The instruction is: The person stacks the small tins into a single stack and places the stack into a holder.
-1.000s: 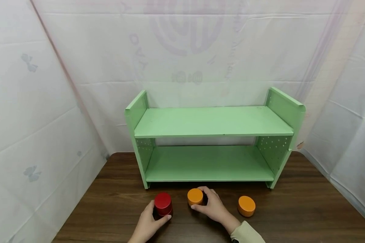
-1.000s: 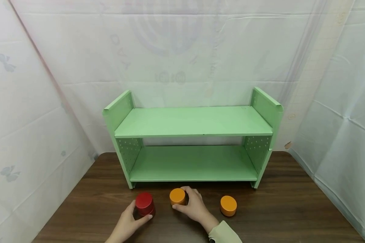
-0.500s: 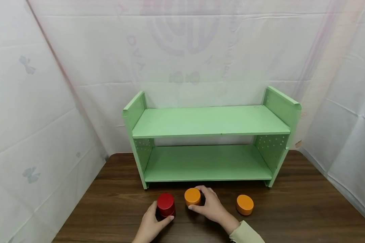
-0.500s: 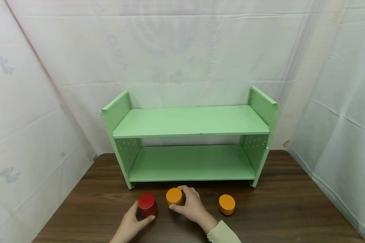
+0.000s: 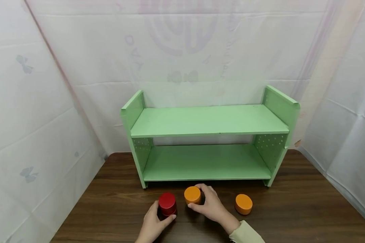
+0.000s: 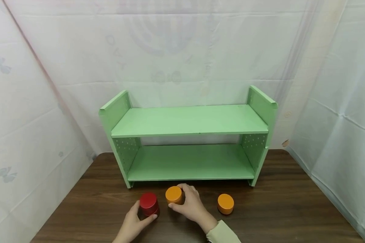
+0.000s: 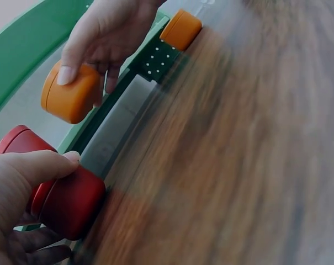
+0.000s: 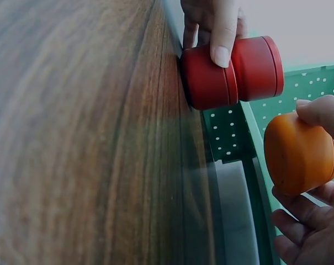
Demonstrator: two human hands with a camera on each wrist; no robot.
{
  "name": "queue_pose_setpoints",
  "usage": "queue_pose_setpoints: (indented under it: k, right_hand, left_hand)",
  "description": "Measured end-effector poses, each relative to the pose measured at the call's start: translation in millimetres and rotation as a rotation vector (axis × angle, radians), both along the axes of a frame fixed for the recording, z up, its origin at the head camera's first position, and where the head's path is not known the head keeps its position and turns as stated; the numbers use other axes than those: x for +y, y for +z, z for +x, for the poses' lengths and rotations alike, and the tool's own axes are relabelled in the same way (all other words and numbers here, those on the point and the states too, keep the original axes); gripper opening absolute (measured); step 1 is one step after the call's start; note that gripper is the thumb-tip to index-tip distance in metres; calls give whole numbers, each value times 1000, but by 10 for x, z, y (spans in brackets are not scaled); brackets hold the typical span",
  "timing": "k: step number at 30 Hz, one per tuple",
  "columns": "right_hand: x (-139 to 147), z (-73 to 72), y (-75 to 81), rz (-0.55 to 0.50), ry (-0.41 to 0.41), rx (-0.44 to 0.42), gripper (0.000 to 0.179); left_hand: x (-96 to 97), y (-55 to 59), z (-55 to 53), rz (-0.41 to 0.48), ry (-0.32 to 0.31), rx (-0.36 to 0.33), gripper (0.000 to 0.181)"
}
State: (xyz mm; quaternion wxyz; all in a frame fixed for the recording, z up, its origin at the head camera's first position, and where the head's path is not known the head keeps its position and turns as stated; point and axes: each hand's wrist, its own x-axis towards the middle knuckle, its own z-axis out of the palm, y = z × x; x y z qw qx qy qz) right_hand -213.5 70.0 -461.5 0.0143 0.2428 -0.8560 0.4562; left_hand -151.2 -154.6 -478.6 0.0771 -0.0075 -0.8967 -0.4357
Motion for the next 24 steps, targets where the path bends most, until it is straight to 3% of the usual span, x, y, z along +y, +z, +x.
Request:
queue_pose_setpoints:
  k: [24]
  right_hand:
    - [-9, 98, 160, -46, 28, 17, 55]
  left_hand:
    - [138, -2, 3, -24, -48, 16, 62]
